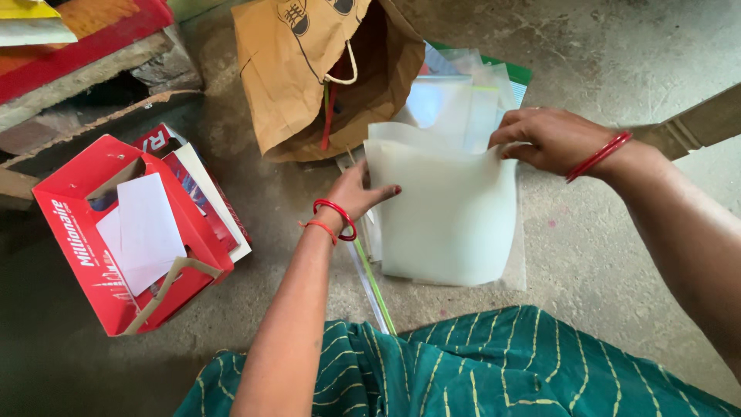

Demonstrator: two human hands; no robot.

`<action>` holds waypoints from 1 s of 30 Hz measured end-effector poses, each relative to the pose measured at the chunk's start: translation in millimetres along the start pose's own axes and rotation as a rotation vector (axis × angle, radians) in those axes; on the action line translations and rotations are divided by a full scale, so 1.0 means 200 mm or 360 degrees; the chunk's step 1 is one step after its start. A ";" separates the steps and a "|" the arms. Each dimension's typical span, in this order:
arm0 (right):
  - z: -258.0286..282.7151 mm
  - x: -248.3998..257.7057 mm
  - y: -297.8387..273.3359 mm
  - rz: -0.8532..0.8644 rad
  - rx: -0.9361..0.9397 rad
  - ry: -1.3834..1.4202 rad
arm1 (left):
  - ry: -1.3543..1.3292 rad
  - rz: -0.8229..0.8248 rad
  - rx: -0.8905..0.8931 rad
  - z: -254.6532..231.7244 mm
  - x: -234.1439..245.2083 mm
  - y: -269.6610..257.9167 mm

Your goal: The person sits on the floor and organizes a pile of stationery items. They pick up a red box, a book with a man's portrait, a Spider-Man comic, and an orange notebook, placing them into a neat stack. They then sort through several translucent plastic sheets and place them into a brown paper bag.

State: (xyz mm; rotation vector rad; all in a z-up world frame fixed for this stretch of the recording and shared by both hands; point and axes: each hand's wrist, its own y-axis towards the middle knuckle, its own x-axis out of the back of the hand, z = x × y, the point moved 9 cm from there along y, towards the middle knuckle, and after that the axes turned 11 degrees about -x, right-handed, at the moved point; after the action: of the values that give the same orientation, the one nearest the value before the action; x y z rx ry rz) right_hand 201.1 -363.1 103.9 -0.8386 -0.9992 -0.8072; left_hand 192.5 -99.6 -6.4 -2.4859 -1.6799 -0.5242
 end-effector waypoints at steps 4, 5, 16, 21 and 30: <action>0.12 0.10 -0.01 -0.0182 0.0192 0.0137 | -0.0495 -0.0048 0.0096 0.13 -0.05 -0.02; 0.11 0.13 0.00 -0.0241 0.0173 0.0159 | -0.0541 -0.0111 0.0066 0.14 -0.03 -0.02; -0.40 -0.21 0.19 -0.0487 -0.0553 0.0883 | 0.0059 -0.0732 0.0352 0.44 0.13 -0.20; -0.68 -1.08 0.24 -0.0092 -0.1013 0.0797 | 0.0603 -0.0864 0.0432 0.81 -0.08 -0.39; -0.39 -1.84 0.06 0.0435 -0.0823 0.0279 | 0.0985 -0.0369 0.1199 0.71 -0.43 -0.68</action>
State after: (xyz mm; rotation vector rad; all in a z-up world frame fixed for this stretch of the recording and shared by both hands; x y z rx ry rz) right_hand 121.6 -359.1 -264.8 -1.2904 -0.5054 -0.8967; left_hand 72.2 -85.5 -183.9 -1.4278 -1.5160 -0.4855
